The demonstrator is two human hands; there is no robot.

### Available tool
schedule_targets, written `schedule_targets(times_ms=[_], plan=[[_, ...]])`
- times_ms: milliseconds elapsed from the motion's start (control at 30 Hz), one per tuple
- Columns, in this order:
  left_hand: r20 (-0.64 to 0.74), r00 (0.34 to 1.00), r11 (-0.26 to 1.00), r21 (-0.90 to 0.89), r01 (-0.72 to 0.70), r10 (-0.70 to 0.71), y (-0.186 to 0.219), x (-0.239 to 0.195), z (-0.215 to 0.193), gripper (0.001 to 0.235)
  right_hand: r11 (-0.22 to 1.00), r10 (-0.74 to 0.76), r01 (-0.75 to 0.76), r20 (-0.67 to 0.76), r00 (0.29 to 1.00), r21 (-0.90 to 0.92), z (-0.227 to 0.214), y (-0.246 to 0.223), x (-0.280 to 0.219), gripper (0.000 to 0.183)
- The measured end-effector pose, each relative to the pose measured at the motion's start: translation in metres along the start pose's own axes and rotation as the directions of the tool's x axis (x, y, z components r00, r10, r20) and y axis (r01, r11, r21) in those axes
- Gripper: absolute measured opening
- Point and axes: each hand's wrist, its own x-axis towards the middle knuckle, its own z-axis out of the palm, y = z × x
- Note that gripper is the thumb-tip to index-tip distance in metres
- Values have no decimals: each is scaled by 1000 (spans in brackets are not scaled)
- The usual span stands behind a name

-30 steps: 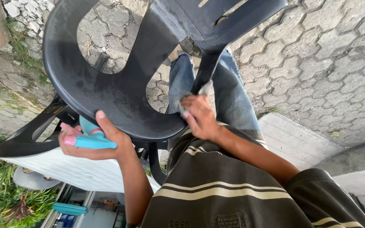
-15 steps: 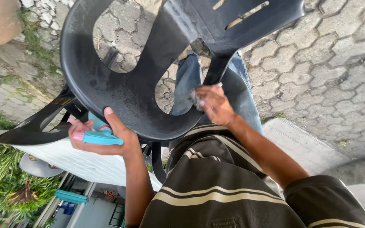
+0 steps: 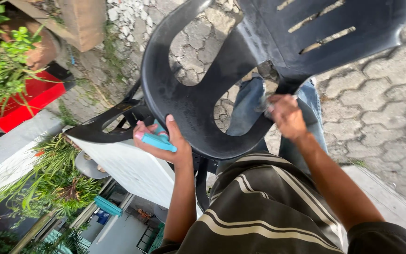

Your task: Cleaning plastic chairs and tables using a spray bottle and a cloth.

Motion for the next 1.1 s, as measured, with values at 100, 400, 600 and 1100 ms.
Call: schedule_targets(times_ms=[100,400,600,1100], plan=[[-15,999,999,-25,32,-32,4,1,2,71,956,-148,146,13,989,-256,-10,56,27,12],[-58,998,994,-112,-16,10,1,2,6,68,985,-166,166,7,986,-50,-11,22,8,20],[-70,997,983,-179,26,-39,-5,6,9,70,870,-153,91,-90,984,-485,-11,50,36,18],[-36,993,928,-361,94,-114,2,5,10,66,908,389,-387,-21,921,-159,-12,65,50,37]])
